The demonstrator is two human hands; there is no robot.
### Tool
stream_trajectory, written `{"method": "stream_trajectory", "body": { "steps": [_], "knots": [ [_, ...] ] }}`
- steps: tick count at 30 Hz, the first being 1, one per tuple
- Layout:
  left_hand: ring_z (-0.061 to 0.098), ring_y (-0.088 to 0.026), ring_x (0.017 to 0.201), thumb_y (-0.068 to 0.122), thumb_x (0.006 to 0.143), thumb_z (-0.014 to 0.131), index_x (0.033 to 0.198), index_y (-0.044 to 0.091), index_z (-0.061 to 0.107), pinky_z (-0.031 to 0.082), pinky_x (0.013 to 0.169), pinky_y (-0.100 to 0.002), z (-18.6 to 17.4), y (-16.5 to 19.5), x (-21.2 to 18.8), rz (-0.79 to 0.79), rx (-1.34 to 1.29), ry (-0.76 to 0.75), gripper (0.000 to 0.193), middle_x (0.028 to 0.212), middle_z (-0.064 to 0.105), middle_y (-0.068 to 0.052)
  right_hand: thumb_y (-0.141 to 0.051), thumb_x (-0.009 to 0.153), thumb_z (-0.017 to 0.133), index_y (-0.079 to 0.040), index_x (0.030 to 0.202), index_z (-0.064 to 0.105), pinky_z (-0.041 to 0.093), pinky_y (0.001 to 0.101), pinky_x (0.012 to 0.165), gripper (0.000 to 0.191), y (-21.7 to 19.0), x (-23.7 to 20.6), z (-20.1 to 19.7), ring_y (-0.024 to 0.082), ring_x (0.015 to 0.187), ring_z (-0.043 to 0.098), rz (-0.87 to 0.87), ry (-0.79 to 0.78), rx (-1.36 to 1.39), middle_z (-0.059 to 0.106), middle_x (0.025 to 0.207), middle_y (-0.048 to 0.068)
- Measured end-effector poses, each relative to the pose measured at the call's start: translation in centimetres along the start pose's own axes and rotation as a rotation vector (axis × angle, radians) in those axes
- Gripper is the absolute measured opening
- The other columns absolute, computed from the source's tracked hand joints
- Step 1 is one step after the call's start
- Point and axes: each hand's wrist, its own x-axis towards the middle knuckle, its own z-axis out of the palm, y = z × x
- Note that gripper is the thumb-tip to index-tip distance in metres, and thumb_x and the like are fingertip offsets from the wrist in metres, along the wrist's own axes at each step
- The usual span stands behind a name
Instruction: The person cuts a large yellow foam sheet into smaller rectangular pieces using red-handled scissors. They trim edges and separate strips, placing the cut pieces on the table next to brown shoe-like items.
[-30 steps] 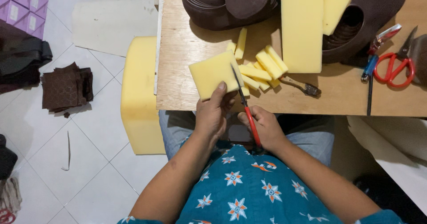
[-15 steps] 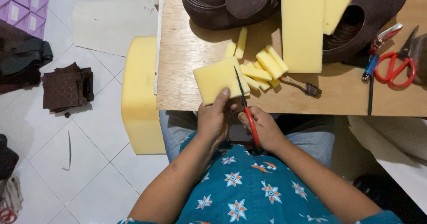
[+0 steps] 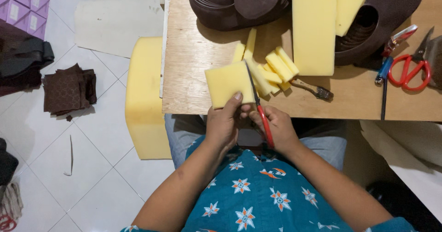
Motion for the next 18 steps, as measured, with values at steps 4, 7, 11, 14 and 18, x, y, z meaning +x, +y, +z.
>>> {"method": "stream_trajectory", "body": {
  "steps": [4, 7, 11, 14, 18],
  "knots": [
    [0.069, -0.018, 0.081, 0.016, 0.096, 0.072, 0.115, 0.002, 0.064, 0.059, 0.068, -0.029, 0.3, 0.5, 0.1, 0.045, -0.066, -0.065, 0.026, 0.097, 0.069, -0.011, -0.031, 0.1, 0.063, -0.005, 0.104, 0.069, 0.042, 0.0236, 0.051, 0.027, 0.8, 0.3, -0.5, 0.005, 0.057, 0.051, 0.021, 0.016, -0.067, 0.058, 0.068, -0.004],
    [0.073, -0.021, 0.09, 0.017, 0.094, 0.068, 0.12, 0.003, 0.059, 0.063, 0.077, -0.033, 0.4, 1.4, 0.3, 0.072, -0.114, -0.062, 0.031, 0.104, 0.07, -0.012, -0.033, 0.103, 0.059, -0.004, 0.105, 0.062, 0.049, 0.0254, 0.062, 0.029, 2.0, 0.6, -0.3, 0.007, 0.068, 0.055, 0.063, -0.031, -0.011, 0.058, 0.077, -0.001],
    [0.072, -0.022, 0.1, 0.017, 0.099, 0.067, 0.127, 0.0, 0.057, 0.061, 0.084, -0.035, 0.3, 2.3, 0.4, 0.112, -0.106, -0.076, 0.034, 0.114, 0.069, -0.012, -0.033, 0.102, 0.056, -0.005, 0.113, 0.056, 0.054, 0.0298, 0.077, 0.029, 3.1, 0.3, -0.4, 0.012, 0.082, 0.06, -0.02, -0.121, -0.081, 0.06, 0.088, 0.004],
    [0.071, -0.024, 0.102, 0.018, 0.1, 0.066, 0.129, 0.001, 0.055, 0.06, 0.083, -0.034, 0.1, 2.8, 0.7, 0.139, -0.023, -0.079, 0.036, 0.116, 0.069, -0.013, -0.031, 0.1, 0.058, -0.005, 0.114, 0.056, 0.052, 0.0326, 0.081, 0.029, 3.1, 0.2, -0.3, 0.016, 0.087, 0.06, -0.028, -0.156, -0.257, 0.059, 0.09, 0.006],
    [0.072, -0.025, 0.104, 0.02, 0.097, 0.064, 0.128, 0.005, 0.055, 0.061, 0.084, -0.035, 0.1, 3.0, 0.8, 0.104, 0.044, -0.053, 0.036, 0.116, 0.07, -0.012, -0.031, 0.098, 0.061, -0.005, 0.112, 0.055, 0.05, 0.0335, 0.084, 0.03, 2.5, 0.1, -0.3, 0.018, 0.092, 0.061, -0.048, -0.154, -0.291, 0.061, 0.094, 0.007]
  ]
}}
